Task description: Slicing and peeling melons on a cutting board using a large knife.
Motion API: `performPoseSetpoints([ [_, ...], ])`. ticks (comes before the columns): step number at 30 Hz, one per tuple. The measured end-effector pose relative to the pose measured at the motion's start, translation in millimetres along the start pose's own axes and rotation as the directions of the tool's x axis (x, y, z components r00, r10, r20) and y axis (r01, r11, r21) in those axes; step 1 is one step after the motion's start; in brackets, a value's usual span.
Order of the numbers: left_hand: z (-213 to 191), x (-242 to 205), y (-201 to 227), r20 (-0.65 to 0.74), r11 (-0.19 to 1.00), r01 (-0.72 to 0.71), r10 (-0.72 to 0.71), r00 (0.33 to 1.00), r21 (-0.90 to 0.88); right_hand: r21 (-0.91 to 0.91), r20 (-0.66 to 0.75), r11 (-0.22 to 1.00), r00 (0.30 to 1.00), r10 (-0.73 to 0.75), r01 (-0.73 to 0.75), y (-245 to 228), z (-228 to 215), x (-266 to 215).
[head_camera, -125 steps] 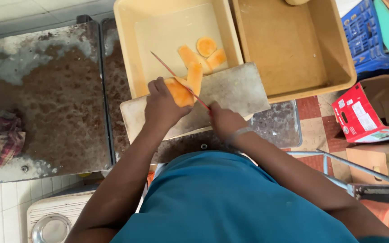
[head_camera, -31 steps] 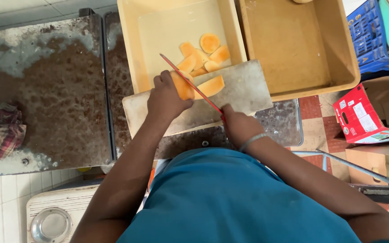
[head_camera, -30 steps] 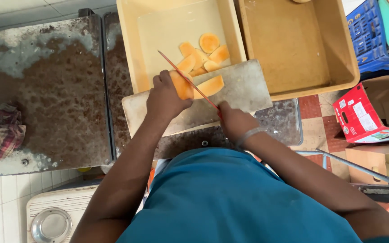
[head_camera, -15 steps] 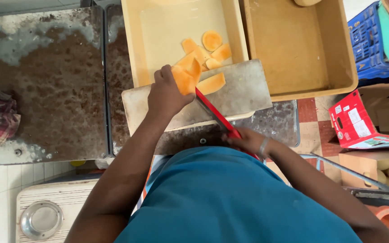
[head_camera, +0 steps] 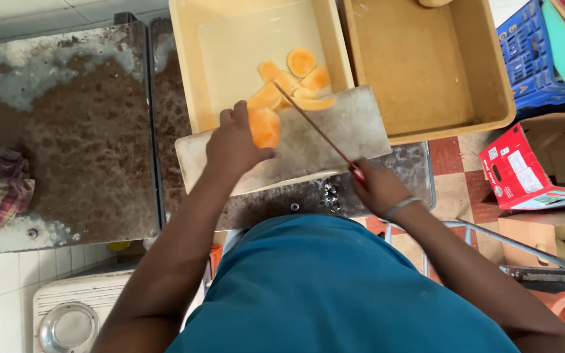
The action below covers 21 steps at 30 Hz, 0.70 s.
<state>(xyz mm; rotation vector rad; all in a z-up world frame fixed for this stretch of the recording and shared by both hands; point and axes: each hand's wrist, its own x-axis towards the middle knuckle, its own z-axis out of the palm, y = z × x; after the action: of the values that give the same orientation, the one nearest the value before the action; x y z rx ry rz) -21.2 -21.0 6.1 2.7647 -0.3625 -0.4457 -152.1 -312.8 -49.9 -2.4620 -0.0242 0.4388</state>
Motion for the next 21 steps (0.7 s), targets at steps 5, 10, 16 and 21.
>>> performPoseSetpoints([
  [5,3,-4,15,-0.099,0.987,0.162,-0.16,0.982,0.01,-0.008,-0.154,0.994,0.982,-0.105,0.105,-94,14,51],
  [10,4,-1,12,-0.094,0.983,0.182,-0.183,0.979,-0.022,-0.089,-0.145,0.991,0.983,-0.109,0.097,-108,27,66],
  [16,7,0,9,-0.135,0.987,0.148,-0.156,0.978,-0.07,-0.085,0.051,0.99,0.991,0.12,-0.115,-81,13,19],
  [21,10,3,6,-0.114,0.987,0.15,-0.156,0.981,-0.06,-0.03,0.066,0.998,0.996,0.056,-0.054,-71,24,50],
])
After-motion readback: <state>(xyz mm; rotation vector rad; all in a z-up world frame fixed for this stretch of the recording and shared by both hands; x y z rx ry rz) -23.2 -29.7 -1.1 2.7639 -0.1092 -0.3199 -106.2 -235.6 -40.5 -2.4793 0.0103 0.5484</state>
